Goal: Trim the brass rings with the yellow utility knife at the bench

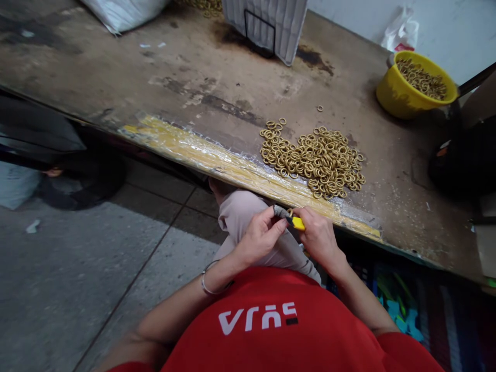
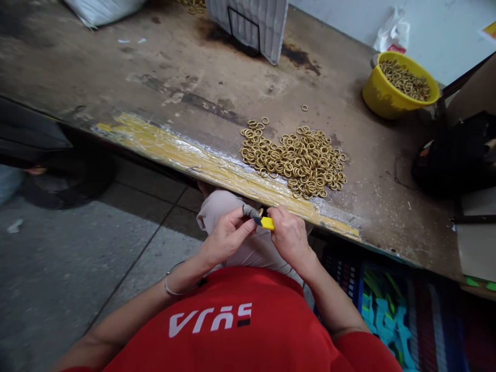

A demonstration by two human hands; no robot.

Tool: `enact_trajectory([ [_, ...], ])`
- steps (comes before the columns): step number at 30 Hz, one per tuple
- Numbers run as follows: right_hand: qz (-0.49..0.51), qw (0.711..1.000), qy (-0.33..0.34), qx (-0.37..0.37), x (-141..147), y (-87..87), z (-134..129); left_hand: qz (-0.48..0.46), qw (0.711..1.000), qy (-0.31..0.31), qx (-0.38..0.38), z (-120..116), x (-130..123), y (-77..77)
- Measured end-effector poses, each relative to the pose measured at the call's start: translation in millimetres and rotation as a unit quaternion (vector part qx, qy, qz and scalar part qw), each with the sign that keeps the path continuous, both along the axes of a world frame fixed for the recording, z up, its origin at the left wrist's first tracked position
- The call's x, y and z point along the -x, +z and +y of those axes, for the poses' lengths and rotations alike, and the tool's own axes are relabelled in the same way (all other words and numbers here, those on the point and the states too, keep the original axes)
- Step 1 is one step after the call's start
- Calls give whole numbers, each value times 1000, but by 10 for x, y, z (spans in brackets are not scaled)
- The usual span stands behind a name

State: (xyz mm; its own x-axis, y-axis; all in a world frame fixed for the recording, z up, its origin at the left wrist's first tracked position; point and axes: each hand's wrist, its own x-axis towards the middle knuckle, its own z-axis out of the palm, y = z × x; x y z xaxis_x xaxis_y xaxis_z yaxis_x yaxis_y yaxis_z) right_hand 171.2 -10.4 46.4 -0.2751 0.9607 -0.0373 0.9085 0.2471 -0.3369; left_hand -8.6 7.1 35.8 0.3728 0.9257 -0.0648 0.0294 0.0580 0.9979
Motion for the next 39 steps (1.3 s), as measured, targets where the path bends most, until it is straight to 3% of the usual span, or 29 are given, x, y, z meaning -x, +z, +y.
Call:
enact_trajectory([
  [6,-90,995,-25,14,28,-23,96,47,998,8,-44,-38,111,39],
  [8,-133,988,-81,16,-68,-32,210,48,997,-3,-65,-79,183,105],
  [11,-165,970,-177,-22,-285,-25,461,53,990,-71,-113,-125,250,125],
  [15,-144,977,-129,-91,-422,-10,859,142,975,-84,-150,-87,167,-140],
  [18,-168,977,-99,-90,-388,-36,1108,208,959,-110,-160,-40,68,-354],
  [20,-178,977,-89,-80,-371,-57,1204,236,950,-132,-157,-23,38,-408],
  [23,-118,986,-91,-81,-395,-57,1218,252,944,-159,-143,-3,46,-387],
  [26,79,990,-104,-53,-425,-19,1102,240,955,-118,-126,43,68,-352],
  [28,246,961,-112,63,-404,3,985,206,972,-38,-107,94,73,-343],
  [30,388,888,-123,212,-337,8,866,149,985,33,-83,153,68,-333],
  [32,488,801,-141,316,-241,-3,767,93,992,57,-63,206,55,-315],
  [35,573,709,-171,375,-104,-37,682,44,997,50,-41,246,29,-281],
  [37,597,674,-180,396,-44,-64,663,18,999,47,-20,243,16,-262],
  [39,606,657,-184,410,-7,-90,655,0,999,44,-4,229,11,-250],
])
